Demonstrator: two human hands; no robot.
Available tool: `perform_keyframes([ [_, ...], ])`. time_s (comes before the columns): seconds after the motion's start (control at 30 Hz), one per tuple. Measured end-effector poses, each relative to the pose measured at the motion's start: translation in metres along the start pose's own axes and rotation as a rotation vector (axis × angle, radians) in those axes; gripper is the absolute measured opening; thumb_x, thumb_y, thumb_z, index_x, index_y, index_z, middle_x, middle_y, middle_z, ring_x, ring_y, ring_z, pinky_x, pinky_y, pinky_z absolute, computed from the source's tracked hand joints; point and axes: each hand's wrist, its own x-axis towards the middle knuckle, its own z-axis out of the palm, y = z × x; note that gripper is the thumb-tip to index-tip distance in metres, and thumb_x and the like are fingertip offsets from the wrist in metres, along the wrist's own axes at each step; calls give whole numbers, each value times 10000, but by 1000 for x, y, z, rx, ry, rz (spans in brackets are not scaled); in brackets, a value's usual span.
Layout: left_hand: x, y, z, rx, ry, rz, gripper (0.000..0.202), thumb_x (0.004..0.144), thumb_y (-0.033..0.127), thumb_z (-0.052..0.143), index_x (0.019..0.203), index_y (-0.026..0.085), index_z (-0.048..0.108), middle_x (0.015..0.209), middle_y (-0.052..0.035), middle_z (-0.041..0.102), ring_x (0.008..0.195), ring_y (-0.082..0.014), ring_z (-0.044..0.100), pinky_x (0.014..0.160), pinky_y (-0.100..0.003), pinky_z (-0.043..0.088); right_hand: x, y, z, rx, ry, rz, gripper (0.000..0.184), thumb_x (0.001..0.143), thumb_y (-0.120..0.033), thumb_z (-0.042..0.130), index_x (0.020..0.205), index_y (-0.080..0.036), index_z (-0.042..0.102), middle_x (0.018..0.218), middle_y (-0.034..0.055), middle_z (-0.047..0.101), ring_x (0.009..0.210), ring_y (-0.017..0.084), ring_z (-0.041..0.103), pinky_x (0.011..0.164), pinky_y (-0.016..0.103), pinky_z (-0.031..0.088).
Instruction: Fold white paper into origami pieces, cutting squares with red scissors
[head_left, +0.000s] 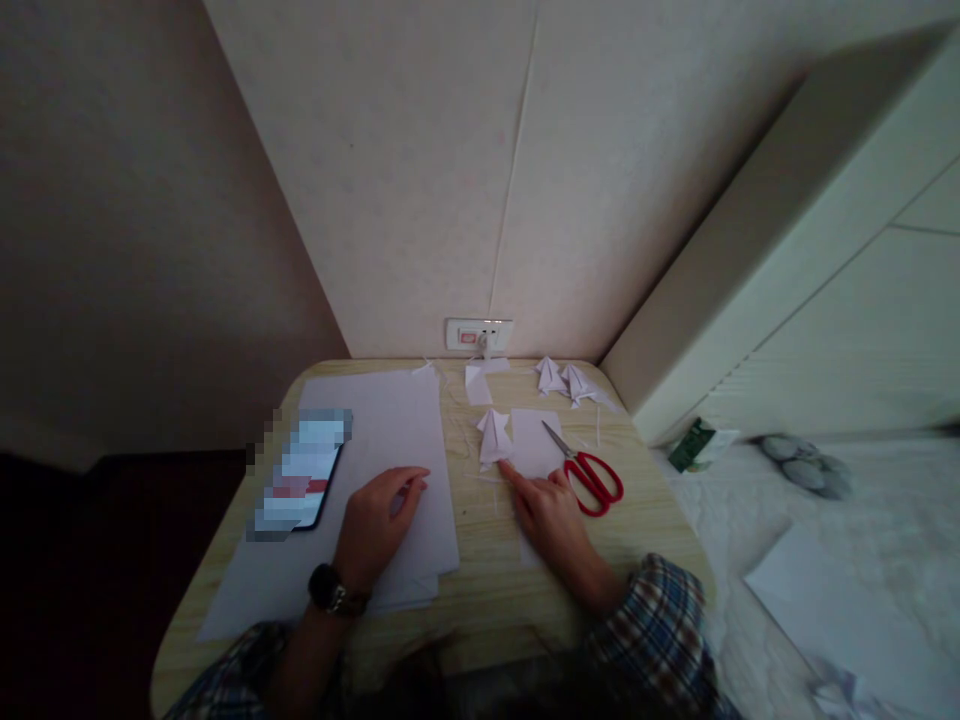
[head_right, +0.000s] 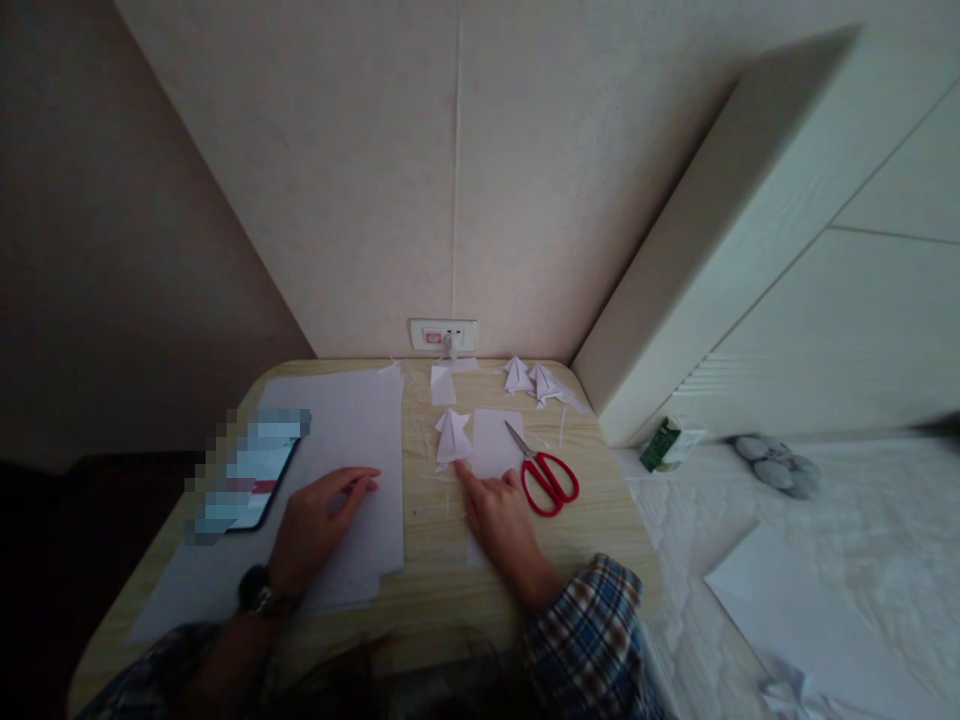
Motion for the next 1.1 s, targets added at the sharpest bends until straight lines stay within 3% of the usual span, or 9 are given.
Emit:
perform_keyframes([
  [0.37, 1, 2, -1, -19, -26, -41, 296, 869, 310, 456, 899, 148, 701, 838, -80, 752, 774, -223, 702, 779, -350, 547, 0, 0, 2, -24, -26, 31, 420, 893, -110, 437, 1289, -186, 554, 802, 47, 748, 720, 173, 668, 807, 320, 336],
  [0.6, 1, 0, 1, -28, -21, -34, 296, 869, 304, 452, 897, 146, 701, 820, -78, 745, 758, -218, 697, 750, -352, 549, 4, -5, -3, -62, -59, 28, 525, 896, -117, 416, 1419, -167, 406, 776, 46, 749, 692, 166, 667, 811, 311, 331],
  [1.1, 0, -2, 3, -32, -31, -29, 253, 876, 280, 469, 902, 167, 694, 829, -60, 733, 779, -204, 683, 756, -336, 534, 15, -11, -3, -122, -132, 56, 537, 904, -138, 406, 1439, -159, 372, 769, 62, 756, 675, 180, 678, 787, 322, 333],
])
